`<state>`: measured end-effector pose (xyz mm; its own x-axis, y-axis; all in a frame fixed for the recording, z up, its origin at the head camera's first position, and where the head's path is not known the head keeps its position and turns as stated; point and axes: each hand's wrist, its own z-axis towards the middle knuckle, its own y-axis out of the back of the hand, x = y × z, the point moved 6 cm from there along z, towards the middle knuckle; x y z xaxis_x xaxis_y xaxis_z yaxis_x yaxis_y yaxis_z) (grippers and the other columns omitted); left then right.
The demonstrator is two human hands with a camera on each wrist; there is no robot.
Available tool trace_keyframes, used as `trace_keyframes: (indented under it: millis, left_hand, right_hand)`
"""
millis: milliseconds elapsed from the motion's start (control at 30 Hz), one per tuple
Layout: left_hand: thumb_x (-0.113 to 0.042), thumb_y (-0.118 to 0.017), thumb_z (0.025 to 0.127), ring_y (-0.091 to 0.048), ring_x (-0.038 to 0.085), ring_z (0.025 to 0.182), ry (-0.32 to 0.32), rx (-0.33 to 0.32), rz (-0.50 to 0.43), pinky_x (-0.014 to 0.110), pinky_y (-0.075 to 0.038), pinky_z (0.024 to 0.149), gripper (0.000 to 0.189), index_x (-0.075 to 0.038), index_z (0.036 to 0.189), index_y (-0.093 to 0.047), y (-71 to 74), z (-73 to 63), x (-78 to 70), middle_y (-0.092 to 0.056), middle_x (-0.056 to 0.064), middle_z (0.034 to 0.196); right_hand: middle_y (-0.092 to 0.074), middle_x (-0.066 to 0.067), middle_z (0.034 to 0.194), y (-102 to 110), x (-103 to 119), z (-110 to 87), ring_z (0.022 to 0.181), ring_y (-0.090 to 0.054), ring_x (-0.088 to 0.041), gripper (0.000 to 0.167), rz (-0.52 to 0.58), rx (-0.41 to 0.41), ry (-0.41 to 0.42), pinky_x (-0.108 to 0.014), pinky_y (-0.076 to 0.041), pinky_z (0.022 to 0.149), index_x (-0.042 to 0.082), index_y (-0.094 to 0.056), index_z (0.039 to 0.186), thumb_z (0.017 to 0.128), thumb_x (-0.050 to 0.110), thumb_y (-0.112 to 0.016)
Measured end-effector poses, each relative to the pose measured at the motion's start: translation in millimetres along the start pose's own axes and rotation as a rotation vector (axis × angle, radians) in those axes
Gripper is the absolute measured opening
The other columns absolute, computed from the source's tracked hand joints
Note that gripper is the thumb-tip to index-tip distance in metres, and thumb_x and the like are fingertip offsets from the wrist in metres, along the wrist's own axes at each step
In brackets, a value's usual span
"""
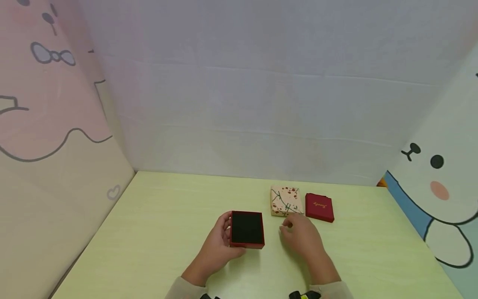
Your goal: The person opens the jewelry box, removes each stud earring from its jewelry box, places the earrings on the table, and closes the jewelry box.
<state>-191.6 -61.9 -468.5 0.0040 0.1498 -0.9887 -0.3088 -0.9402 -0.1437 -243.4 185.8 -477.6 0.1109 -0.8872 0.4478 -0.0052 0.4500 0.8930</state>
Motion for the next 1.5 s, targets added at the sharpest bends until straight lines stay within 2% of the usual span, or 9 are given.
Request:
trace_keyframes:
  millis: [200,367,467,600,733,933,1000,1200,1500]
  left_hand:
    - [0.017,-0.077,0.074,-0.058,0.029,0.122,0.005,-0.003,-0.002,0.030,-0.054,0.094,0.102,-0.001,0.158,-0.022,-0.3,-1.0,2.3,-0.045,0.020,0.148]
    - [0.017,-0.077,0.074,-0.058,0.029,0.122,0.002,-0.005,-0.003,0.030,-0.054,0.094,0.101,-0.003,0.157,-0.025,-0.4,-1.3,2.7,-0.046,0.020,0.147]
    - [0.017,-0.077,0.074,-0.058,0.029,0.121,0.000,-0.006,-0.002,0.031,-0.055,0.094,0.100,-0.004,0.157,-0.026,0.0,-1.1,3.2,-0.047,0.019,0.146]
    - [0.017,-0.077,0.074,-0.058,0.029,0.121,-0.003,0.001,0.001,0.031,-0.055,0.094,0.099,-0.004,0.157,-0.026,-1.0,-0.7,3.2,-0.047,0.019,0.147]
    - [0.017,-0.076,0.075,-0.058,0.029,0.122,-0.002,0.005,0.002,0.031,-0.054,0.094,0.100,-0.002,0.158,-0.023,-2.0,-0.4,2.4,-0.046,0.019,0.147]
    - [0.017,-0.077,0.075,-0.058,0.029,0.121,-0.002,0.002,0.002,0.031,-0.054,0.094,0.100,-0.002,0.157,-0.024,-1.8,-1.0,2.1,-0.047,0.019,0.146]
    - [0.017,-0.077,0.075,-0.058,0.028,0.121,-0.002,0.003,0.000,0.031,-0.054,0.095,0.100,-0.002,0.158,-0.024,-1.9,-1.1,2.1,-0.047,0.019,0.147]
    - [0.017,-0.076,0.074,-0.058,0.029,0.121,-0.004,0.008,-0.005,0.031,-0.054,0.094,0.099,-0.004,0.157,-0.025,-2.8,0.3,1.7,-0.046,0.019,0.147]
    - [0.016,-0.076,0.075,-0.058,0.029,0.121,0.005,0.012,0.001,0.031,-0.054,0.094,0.100,-0.003,0.158,-0.024,-1.7,-0.8,2.9,-0.047,0.019,0.146]
  right_hand:
    - [-0.068,-0.004,0.099,10.1,-1.4,-1.8,0.092,-0.062,-0.023,0.012,0.026,-0.024,0.000,-0.047,-0.055,0.085,0.011,-0.073,0.097,0.091,0.020,-0.078]
    - [-0.064,-0.010,0.115,21.5,-3.6,1.0,0.103,-0.062,-0.028,0.031,0.045,-0.042,-0.007,-0.050,-0.054,0.094,0.005,-0.069,0.116,0.093,0.024,-0.077]
    - [-0.061,-0.013,0.123,29.5,-4.8,3.5,0.111,-0.061,-0.031,0.042,0.015,-0.048,0.020,-0.052,-0.053,0.098,0.002,-0.064,0.127,0.093,0.025,-0.076]
    - [-0.058,-0.019,0.130,41.8,-11.8,4.5,0.118,-0.059,-0.037,0.049,-0.022,-0.067,0.075,-0.056,-0.051,0.099,-0.001,-0.058,0.133,0.095,0.026,-0.073]
    - [-0.053,-0.023,0.135,51.9,-24.9,7.3,0.120,-0.057,-0.041,0.054,-0.024,-0.099,0.105,-0.060,-0.050,0.097,-0.003,-0.054,0.137,0.096,0.028,-0.072]
    - [-0.055,-0.025,0.126,61.5,-40.7,17.1,0.102,-0.058,-0.039,0.058,-0.084,-0.117,0.148,-0.057,-0.056,0.079,-0.005,-0.052,0.137,0.096,0.031,-0.073]
    - [-0.055,-0.025,0.124,63.7,-45.9,21.1,0.101,-0.058,-0.039,0.058,-0.117,-0.110,0.158,-0.057,-0.057,0.077,-0.005,-0.053,0.135,0.096,0.032,-0.073]
    - [-0.055,-0.026,0.127,66.4,-65.5,32.0,0.103,-0.058,-0.039,0.065,-0.217,-0.044,0.153,-0.058,-0.056,0.080,-0.005,-0.053,0.135,0.094,0.042,-0.073]
    - [-0.050,-0.032,0.137,64.3,-86.4,48.5,0.110,-0.055,-0.046,0.096,-0.289,0.078,0.066,-0.060,-0.054,0.083,-0.006,-0.045,0.146,0.088,0.066,-0.069]
